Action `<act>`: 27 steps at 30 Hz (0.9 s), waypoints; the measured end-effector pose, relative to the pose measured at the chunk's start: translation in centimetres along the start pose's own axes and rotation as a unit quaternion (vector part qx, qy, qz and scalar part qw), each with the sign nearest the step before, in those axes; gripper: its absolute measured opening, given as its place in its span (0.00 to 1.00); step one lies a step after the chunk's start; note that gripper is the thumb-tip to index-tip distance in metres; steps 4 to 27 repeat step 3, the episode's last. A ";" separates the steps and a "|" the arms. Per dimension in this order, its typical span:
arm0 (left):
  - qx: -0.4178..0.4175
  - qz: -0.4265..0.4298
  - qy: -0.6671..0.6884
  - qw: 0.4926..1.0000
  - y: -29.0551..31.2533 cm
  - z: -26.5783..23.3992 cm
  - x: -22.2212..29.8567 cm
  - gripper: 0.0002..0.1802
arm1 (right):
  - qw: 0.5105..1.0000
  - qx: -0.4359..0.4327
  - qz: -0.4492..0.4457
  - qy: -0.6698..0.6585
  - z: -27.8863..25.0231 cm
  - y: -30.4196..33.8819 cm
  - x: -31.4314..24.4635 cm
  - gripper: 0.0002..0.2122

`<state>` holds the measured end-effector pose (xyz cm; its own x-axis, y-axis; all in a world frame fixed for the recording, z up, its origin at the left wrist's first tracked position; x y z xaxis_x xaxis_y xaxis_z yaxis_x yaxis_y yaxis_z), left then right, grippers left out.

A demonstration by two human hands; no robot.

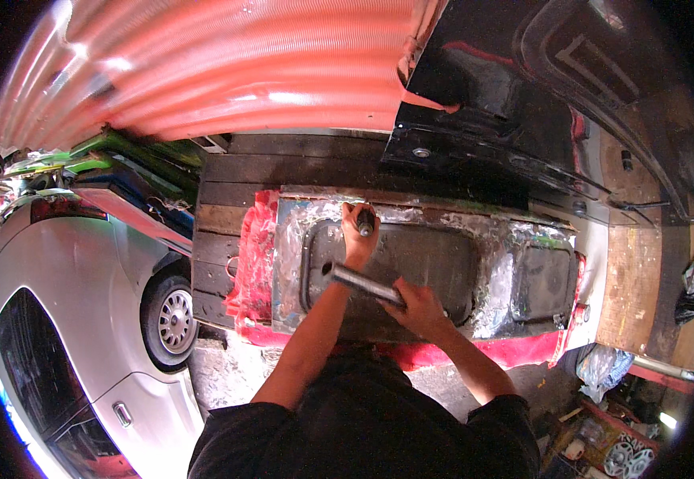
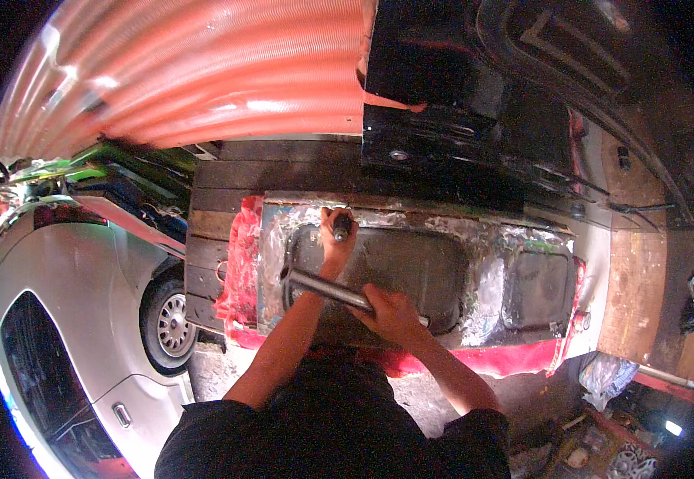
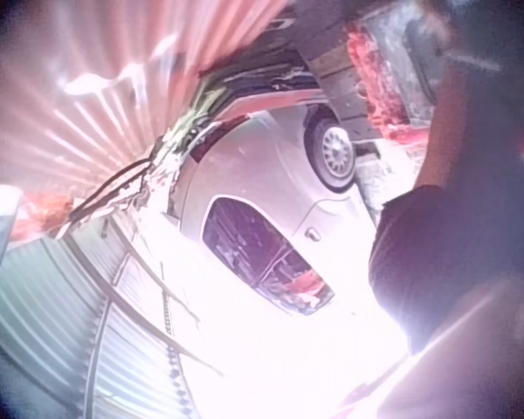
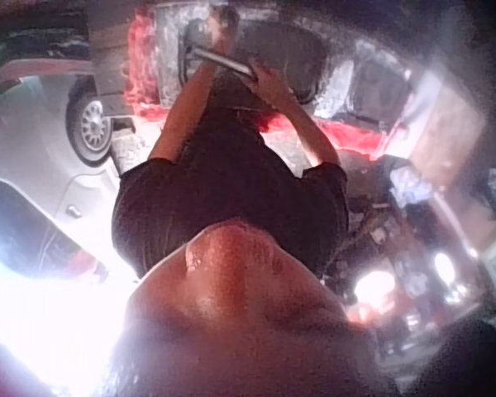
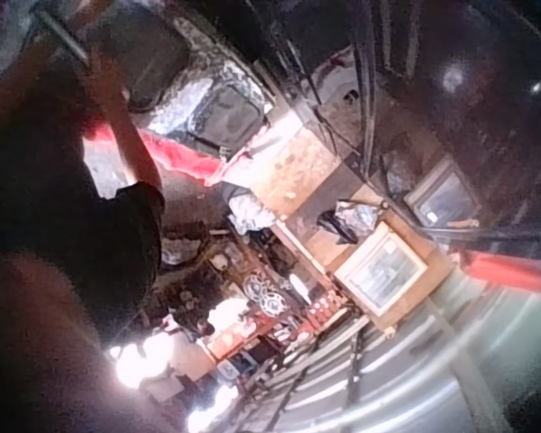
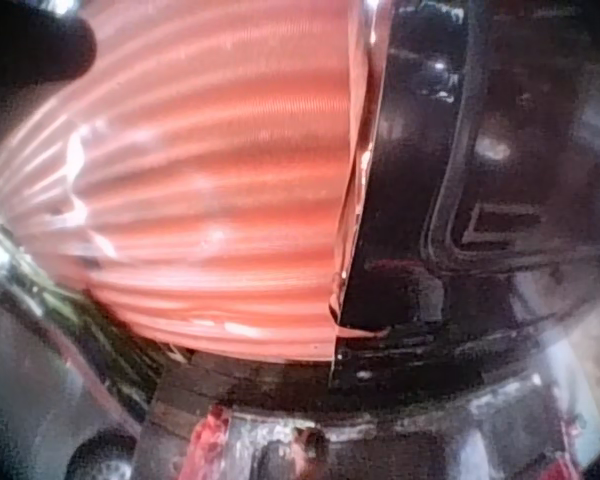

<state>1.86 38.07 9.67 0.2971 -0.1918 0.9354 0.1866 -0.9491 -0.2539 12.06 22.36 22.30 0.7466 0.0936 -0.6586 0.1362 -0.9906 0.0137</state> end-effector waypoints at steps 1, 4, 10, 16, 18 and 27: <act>0.001 0.001 -0.002 1.000 0.0 0.0 0.1 0.12 | 0.999 0.014 -0.046 0.012 -0.1 0.1 0.0 0.17; -0.011 -0.014 -0.004 1.000 0.2 -0.2 0.4 0.12 | 0.995 0.026 -0.088 0.022 0.2 0.6 0.2 0.18; -0.011 -0.014 -0.004 1.000 0.2 -0.2 0.4 0.12 | 0.995 0.026 -0.088 0.022 0.2 0.6 0.2 0.18; -0.011 -0.014 -0.004 1.000 0.2 -0.2 0.4 0.12 | 0.995 0.026 -0.088 0.022 0.2 0.6 0.2 0.18; -0.011 -0.014 -0.004 1.000 0.2 -0.2 0.4 0.12 | 0.995 0.026 -0.088 0.022 0.2 0.6 0.2 0.18; -0.011 -0.014 -0.004 1.000 0.2 -0.2 0.4 0.12 | 0.995 0.026 -0.088 0.022 0.2 0.6 0.2 0.18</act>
Point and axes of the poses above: each hand's wrist, its own y-axis away from the middle knuckle, its own z-axis out of the palm, x = y × z, the point moved 6 cm from there along -y, towards the middle knuckle, and after that the axes turned 7 degrees about x, right-handed, at the moved point
